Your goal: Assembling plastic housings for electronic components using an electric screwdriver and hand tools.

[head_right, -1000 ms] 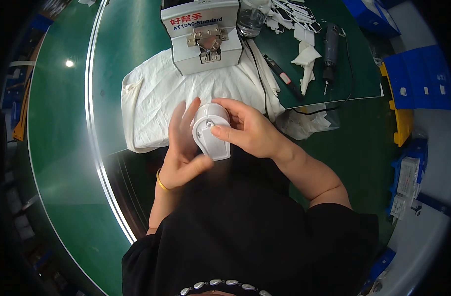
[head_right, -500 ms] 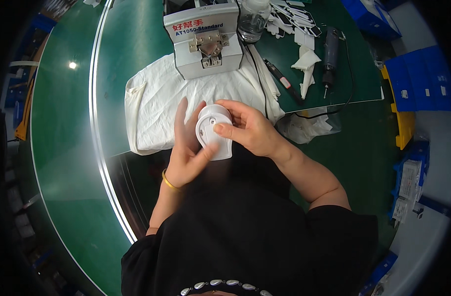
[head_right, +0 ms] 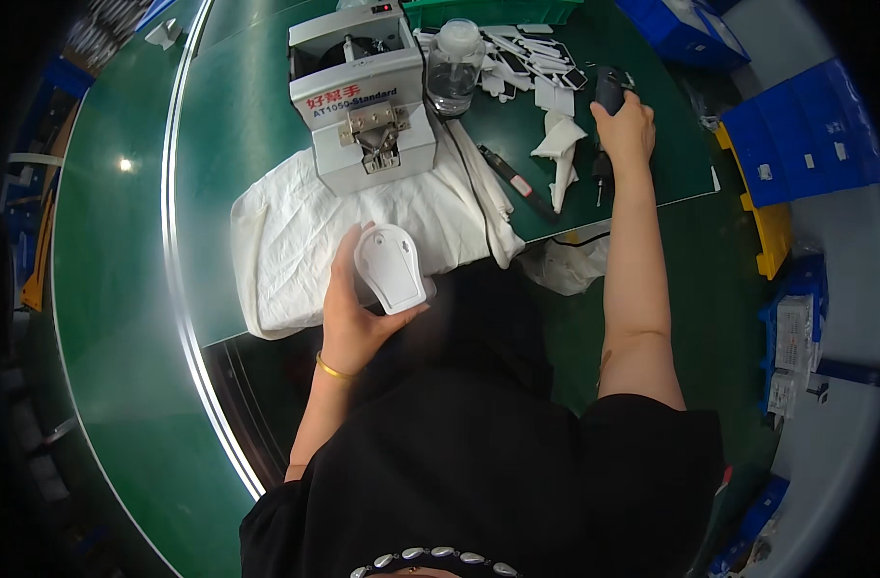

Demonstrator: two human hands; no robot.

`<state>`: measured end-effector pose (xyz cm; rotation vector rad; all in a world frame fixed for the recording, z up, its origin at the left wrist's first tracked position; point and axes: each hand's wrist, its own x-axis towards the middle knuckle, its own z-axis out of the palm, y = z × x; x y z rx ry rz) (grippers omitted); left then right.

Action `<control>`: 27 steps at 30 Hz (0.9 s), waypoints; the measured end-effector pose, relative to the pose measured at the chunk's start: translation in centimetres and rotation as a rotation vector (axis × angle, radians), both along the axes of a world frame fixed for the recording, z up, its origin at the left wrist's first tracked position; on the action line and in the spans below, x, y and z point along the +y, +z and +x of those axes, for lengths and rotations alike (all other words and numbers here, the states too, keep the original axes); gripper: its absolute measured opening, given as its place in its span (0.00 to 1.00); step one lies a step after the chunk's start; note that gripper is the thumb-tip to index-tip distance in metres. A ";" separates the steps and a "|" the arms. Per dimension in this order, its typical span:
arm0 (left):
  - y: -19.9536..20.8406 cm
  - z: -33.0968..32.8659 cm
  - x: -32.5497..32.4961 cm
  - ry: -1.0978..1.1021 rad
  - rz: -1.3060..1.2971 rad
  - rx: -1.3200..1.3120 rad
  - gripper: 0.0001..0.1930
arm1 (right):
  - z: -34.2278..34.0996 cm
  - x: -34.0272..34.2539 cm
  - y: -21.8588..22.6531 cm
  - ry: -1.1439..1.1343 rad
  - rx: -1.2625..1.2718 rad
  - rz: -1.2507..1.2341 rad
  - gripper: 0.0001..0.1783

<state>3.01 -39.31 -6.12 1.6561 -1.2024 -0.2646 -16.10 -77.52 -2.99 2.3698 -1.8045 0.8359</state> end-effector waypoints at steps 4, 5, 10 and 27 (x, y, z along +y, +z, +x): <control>-0.2 -0.2 -0.1 0.002 -0.062 -0.076 0.57 | -2.0 -4.4 -2.4 -0.115 -0.070 0.414 0.32; -0.3 -0.3 -0.1 0.005 -0.071 -0.078 0.57 | -2.7 -5.3 -2.8 -0.071 -0.207 0.541 0.31; -0.7 -0.2 0.3 -0.006 -0.028 -0.002 0.57 | -4.4 -4.6 -3.5 0.521 -1.274 1.131 0.31; -1.3 0.0 0.5 -0.012 -0.083 -0.051 0.58 | 16.2 16.7 12.0 1.297 -0.941 0.402 0.28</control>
